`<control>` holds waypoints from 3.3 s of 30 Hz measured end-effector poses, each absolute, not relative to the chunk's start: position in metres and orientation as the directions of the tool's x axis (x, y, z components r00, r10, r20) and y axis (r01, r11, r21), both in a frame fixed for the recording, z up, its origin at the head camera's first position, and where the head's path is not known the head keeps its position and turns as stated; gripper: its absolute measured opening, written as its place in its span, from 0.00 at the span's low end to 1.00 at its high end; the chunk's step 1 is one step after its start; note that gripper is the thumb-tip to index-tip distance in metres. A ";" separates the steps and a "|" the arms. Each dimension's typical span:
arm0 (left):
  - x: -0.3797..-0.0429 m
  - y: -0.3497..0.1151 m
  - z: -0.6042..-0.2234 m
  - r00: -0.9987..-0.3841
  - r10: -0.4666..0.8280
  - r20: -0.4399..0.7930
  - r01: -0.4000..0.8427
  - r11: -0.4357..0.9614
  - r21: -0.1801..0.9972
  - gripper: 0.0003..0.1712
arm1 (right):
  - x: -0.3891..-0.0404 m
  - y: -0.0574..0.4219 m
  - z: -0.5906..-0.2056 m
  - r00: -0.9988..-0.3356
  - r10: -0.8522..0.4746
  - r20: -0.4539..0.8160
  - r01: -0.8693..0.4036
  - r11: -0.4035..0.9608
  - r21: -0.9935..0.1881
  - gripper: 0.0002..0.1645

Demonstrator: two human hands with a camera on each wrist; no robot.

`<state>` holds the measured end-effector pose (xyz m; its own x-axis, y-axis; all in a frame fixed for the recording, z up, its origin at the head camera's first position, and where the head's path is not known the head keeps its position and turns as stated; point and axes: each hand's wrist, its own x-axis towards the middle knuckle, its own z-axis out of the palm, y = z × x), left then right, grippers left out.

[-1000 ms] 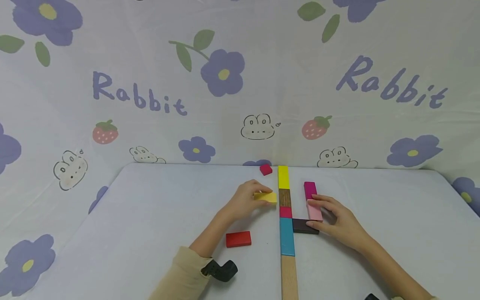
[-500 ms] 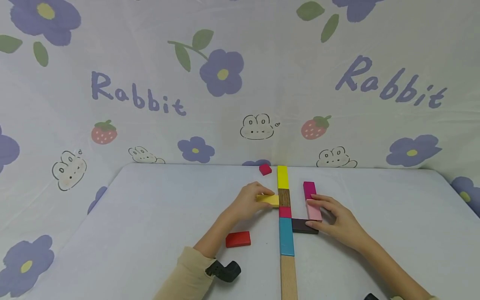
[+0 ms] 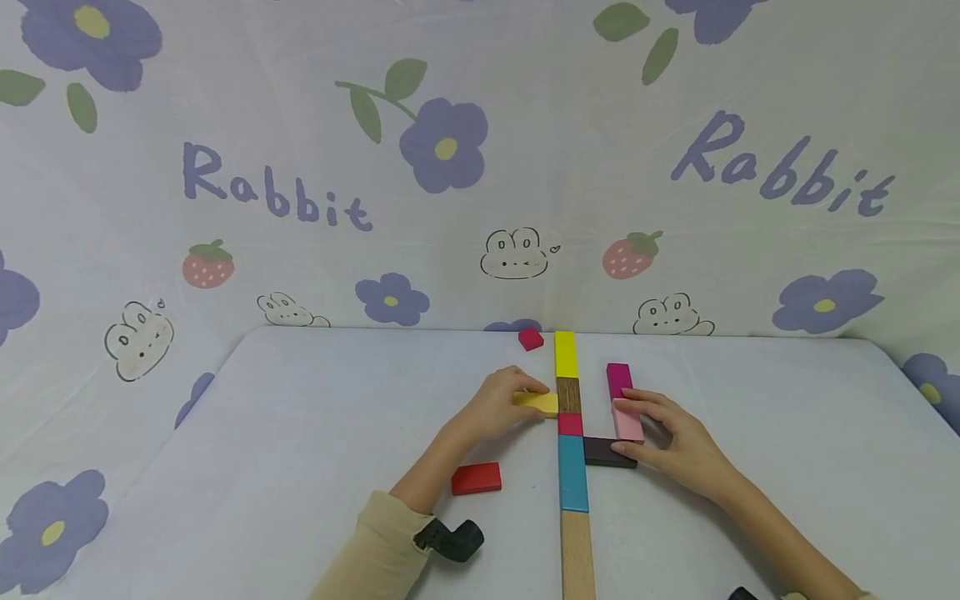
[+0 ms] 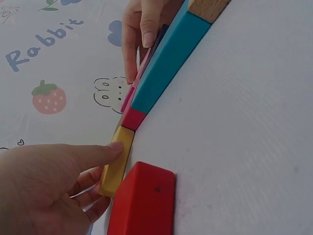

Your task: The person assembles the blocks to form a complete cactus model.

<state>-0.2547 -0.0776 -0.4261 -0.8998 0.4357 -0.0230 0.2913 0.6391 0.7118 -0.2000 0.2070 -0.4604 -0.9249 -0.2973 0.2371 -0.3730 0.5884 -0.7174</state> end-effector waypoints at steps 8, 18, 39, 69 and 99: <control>-0.255 -0.077 -0.426 -0.899 0.438 -0.031 0.291 0.648 0.704 0.23 | -0.200 0.206 -0.460 -0.925 -0.295 0.239 -0.373 0.585 -0.720 0.35; -0.256 -0.077 -0.428 -0.896 0.442 -0.037 0.294 0.655 0.696 0.25 | -0.200 0.207 -0.462 -0.928 -0.289 0.235 -0.366 0.588 -0.722 0.34; -0.239 -0.114 -0.430 -0.921 0.388 0.035 0.282 0.602 0.747 0.23 | -0.200 0.206 -0.463 -0.930 -0.287 0.232 -0.361 0.585 -0.726 0.34; -0.194 -0.174 -0.424 -0.825 0.556 -0.106 0.219 0.486 0.846 0.22 | -0.199 0.204 -0.460 -0.941 -0.273 0.202 -0.329 0.588 -0.738 0.35; -0.191 -0.178 -0.416 -0.701 0.674 -0.233 0.255 0.543 0.800 0.35 | -0.198 0.206 -0.460 -0.930 -0.285 0.232 -0.360 0.583 -0.728 0.35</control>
